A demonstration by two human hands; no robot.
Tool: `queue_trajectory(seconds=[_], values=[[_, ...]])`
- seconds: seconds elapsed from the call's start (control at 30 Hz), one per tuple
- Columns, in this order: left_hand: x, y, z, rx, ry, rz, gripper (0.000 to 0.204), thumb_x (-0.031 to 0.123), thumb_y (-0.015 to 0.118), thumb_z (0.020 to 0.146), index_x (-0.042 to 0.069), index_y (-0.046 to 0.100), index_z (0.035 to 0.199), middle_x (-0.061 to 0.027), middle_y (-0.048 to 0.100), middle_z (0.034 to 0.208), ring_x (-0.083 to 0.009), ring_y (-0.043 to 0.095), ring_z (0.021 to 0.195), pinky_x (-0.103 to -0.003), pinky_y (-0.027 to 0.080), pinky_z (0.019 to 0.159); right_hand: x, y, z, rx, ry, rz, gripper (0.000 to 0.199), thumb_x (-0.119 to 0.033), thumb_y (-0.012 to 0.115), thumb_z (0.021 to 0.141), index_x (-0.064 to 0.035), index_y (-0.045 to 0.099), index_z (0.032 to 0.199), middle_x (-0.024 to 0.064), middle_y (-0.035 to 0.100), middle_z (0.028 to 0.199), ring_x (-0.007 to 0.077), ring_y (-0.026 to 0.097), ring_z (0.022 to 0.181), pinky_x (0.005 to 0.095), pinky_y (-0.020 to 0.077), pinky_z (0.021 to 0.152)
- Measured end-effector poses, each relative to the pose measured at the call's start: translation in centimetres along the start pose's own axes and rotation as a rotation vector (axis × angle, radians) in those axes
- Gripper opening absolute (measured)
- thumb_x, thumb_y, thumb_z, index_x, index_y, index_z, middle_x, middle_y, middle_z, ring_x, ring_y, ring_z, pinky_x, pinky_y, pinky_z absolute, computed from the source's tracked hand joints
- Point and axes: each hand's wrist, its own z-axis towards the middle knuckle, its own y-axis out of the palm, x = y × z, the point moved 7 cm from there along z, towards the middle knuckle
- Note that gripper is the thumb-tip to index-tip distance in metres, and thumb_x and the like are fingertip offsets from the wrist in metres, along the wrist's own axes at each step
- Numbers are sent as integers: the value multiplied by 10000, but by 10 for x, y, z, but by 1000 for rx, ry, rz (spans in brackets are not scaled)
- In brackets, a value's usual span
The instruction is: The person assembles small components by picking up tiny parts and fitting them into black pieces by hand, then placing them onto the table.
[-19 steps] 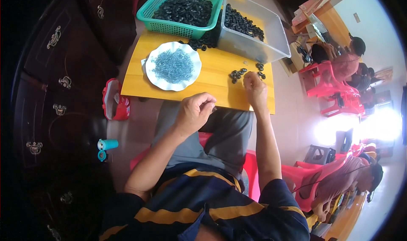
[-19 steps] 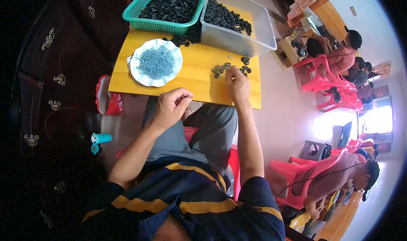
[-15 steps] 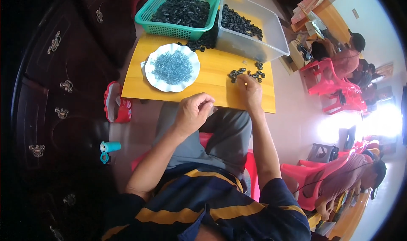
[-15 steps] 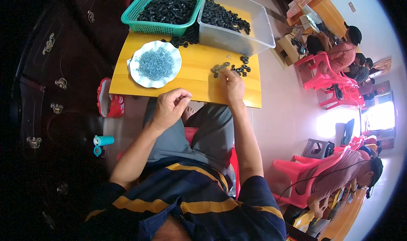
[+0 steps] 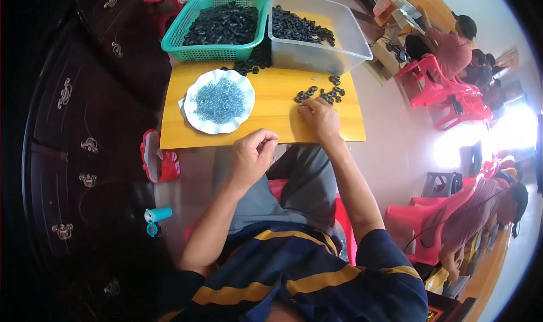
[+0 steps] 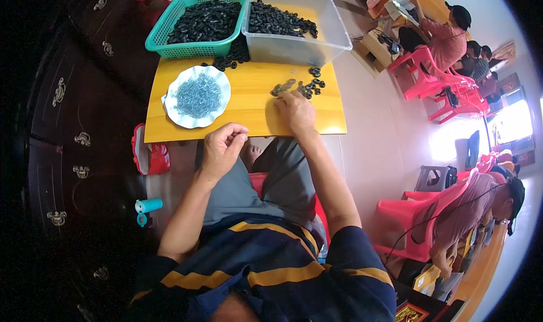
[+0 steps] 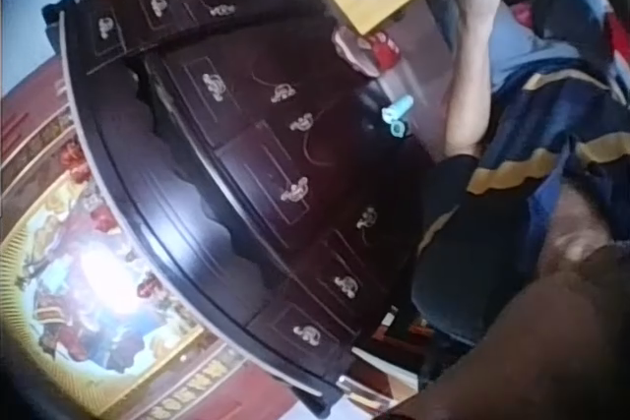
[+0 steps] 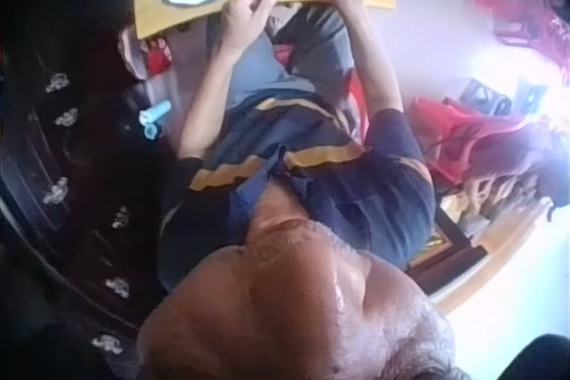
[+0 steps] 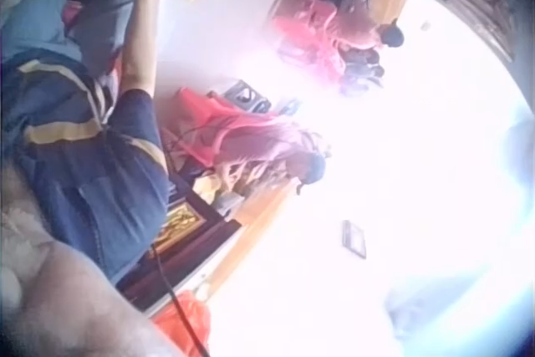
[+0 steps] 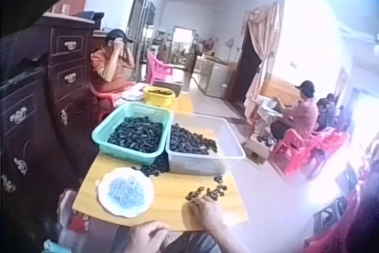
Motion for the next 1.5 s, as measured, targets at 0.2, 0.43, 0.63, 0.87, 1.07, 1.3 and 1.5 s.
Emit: queue_trajectory(seconds=[0.2,0.43,0.63,0.87,1.07,1.3,1.5], values=[[-1,1,-1,-16,-85,-45,92,29,657,900,-17,681,976,-12,659,753,-61,585,658,-230,487,614,3,4,-6,-84,43,-8,216,-295,687,862,-107,730,958,138,688,937,345,687,866,446,552,757],[-3,2,-1,13,-7,53,101,46,663,910,-18,678,987,-10,664,757,-57,586,659,-232,490,622,3,2,-8,-77,30,-6,249,-310,676,866,-88,714,972,142,678,925,353,680,878,445,549,776],[-7,3,-1,-3,-6,79,104,41,662,911,-15,679,996,-8,672,768,-57,592,664,-228,495,635,-1,-1,-7,-82,24,77,216,-239,741,809,-66,683,925,144,672,865,363,673,847,439,544,750],[-5,3,0,29,-7,77,112,26,668,885,-11,675,990,-90,713,807,-142,686,689,-276,540,650,-12,2,-31,-229,241,443,221,-201,787,826,-59,669,947,72,668,755,195,664,701,309,537,649],[-4,6,0,16,-42,10,208,5,713,879,-22,666,1080,-22,673,852,-54,602,715,-216,516,678,-52,33,-72,-500,542,1486,119,-161,717,939,-60,672,983,-21,653,838,63,596,696,204,504,625],[-4,6,-1,-19,57,108,251,-4,701,891,-25,658,1137,-22,681,868,-64,620,738,-211,521,695,-56,49,-93,-439,775,1706,133,-190,671,975,-62,682,1009,-11,675,841,56,597,659,185,508,618],[-26,6,0,-16,-191,-346,234,17,628,948,-37,655,1174,-47,695,947,-73,635,766,-219,535,723,-57,31,-91,-381,724,1610,201,-212,616,1011,-41,682,1092,18,706,901,50,601,702,189,514,658]])
